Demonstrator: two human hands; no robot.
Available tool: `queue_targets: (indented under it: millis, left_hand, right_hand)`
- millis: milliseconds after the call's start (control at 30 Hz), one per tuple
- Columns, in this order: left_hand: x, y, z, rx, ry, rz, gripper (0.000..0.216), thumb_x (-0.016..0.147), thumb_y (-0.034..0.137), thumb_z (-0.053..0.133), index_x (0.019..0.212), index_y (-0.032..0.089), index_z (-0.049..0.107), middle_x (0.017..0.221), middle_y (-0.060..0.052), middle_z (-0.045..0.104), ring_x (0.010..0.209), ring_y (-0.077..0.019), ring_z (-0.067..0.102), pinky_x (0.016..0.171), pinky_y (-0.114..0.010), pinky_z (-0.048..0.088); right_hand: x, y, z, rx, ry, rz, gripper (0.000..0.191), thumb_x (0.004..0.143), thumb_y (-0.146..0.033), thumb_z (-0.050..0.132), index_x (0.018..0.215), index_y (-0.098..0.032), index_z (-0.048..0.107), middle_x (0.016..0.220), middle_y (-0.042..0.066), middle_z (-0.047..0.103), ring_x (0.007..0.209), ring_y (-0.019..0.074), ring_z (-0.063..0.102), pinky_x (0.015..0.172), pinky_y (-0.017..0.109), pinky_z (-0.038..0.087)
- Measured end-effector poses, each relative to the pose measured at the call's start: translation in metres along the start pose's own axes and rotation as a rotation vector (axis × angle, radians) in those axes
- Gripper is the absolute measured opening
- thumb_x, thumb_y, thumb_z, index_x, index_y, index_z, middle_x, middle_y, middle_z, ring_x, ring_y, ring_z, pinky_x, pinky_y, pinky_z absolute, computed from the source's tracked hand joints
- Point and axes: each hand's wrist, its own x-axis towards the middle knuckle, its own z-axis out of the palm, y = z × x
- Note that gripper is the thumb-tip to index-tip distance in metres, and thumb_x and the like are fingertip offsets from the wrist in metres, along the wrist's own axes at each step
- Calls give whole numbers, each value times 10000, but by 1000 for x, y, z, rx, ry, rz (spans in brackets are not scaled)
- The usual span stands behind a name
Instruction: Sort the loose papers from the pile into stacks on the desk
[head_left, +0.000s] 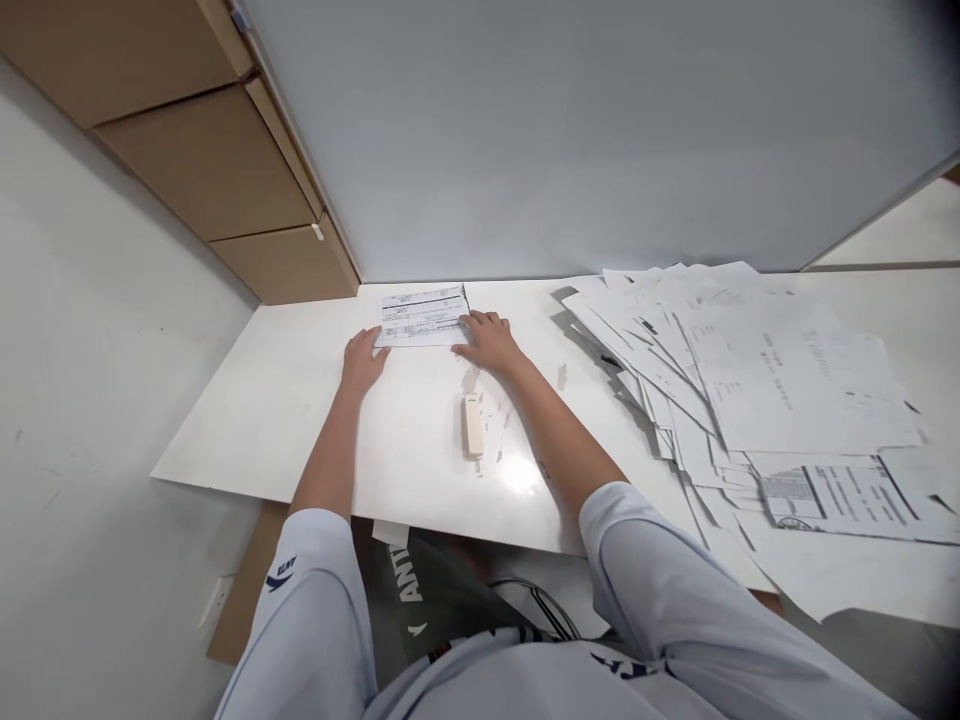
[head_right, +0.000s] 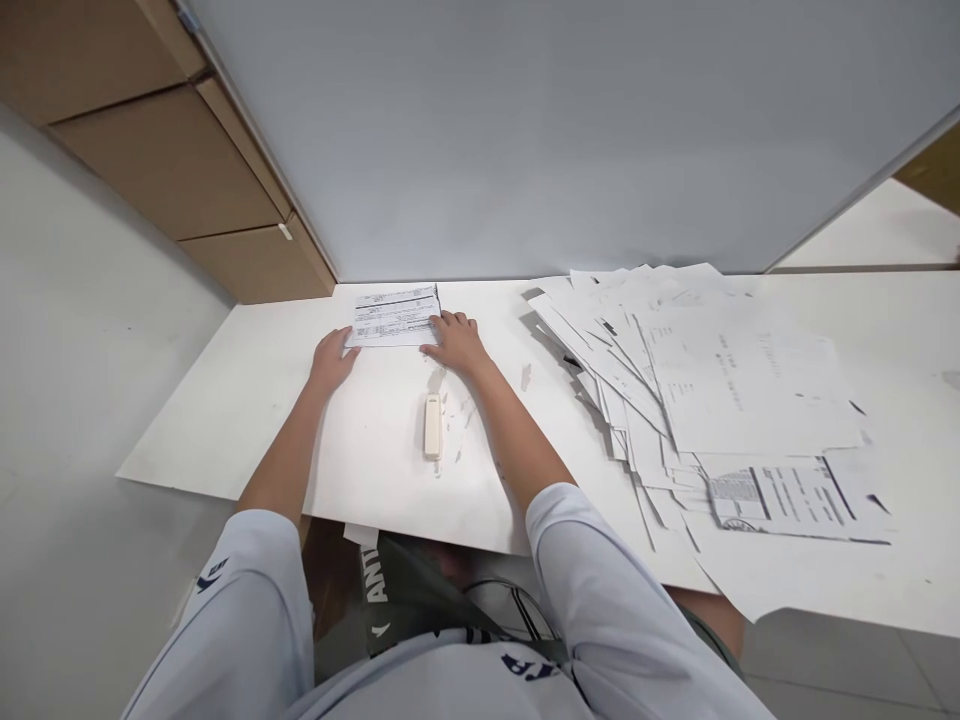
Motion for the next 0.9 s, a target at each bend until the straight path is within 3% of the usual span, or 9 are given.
queue_targets:
  millis: [300,500,667,900]
  left_hand:
    - [1,-9,0,-144,21,-3,542,872,141,425,1395,193,558,1421,-86,576,1385,-265,458,1210,-457,320]
    - [1,-15,2,-211,23,-9,642,782,32,386,1363,207,597,1410,-53,589,1409,-234,435,1233,-436,293]
    - [0,-17,1,-208,13,-12,680,762,6,375,1367,222,595,1420,-36,589,1430,-222,417,1247,-445,257]
    - [-4,-10,-2,-139,-55,-28,769,746,-7,364,1460,242,500,1511,-20,499,1484,-198,334,1264,-472,164]
  right_hand:
    - [-1,7,-15,0,-59,-59,513,907,-366,544,1374,-155,560,1252,172,622,1157,333,525,980,447,424]
    - [-3,13,-8,-1,-34,-65,618,897,-432,576,1444,-163,475,1474,186,480,1376,370,386,1072,513,361]
    - [-2,15,-5,33,-39,-66,436,933,-374,520,1310,-174,609,1436,153,552,1385,346,409,1074,507,368]
    - [-7,15,-4,58,-33,-32,380,916,-318,520,1248,-187,651,1464,131,541,1395,288,434,1106,497,363]
